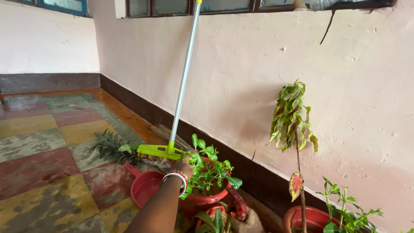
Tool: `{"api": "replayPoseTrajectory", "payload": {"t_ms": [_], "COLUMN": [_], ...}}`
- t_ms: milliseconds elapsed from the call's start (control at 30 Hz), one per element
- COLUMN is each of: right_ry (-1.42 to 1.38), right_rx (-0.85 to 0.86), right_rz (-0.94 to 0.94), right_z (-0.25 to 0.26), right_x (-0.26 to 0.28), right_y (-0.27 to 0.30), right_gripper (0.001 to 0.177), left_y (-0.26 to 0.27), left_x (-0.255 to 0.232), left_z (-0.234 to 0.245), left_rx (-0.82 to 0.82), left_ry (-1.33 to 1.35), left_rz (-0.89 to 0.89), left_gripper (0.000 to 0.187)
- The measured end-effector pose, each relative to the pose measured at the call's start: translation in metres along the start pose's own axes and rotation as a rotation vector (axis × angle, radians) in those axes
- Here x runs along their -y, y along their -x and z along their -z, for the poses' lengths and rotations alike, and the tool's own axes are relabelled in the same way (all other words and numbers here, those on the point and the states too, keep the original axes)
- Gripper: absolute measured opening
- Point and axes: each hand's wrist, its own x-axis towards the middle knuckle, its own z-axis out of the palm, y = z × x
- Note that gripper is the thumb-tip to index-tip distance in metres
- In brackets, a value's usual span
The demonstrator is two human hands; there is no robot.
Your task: The person touches the leaves of a potted plant by hand and then sprays water onto several potted plants using a spray bottle.
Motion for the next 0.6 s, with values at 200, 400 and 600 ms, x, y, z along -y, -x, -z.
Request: {"api": "replayPoseTrajectory", "payload": {"t_ms": [200, 400, 600], "right_ry": [0.316, 0.295, 0.434], "right_rx": [-0.065, -0.106, -0.061], "right_rz": [-0.14, -0.277, -0.266], "right_z": [-0.047, -0.025, -0.032], "right_x": [0.236, 0.252, 0.254], "right_y": [-0.052, -0.063, -0.063], "right_gripper": [0.055, 0.029, 0.029], "left_y": [0.027, 0.044, 0.043], "left_x": [-0.013, -0.026, -0.028], "left_z": [0.011, 0.002, -0.011], "left_rx": [0.084, 0.047, 0.054], "left_ry": [-0.129, -0.172, -0.14], "left_rz": [0.022, 0.014, 0.012], "left_gripper": [0.071, 0.072, 0.075]}}
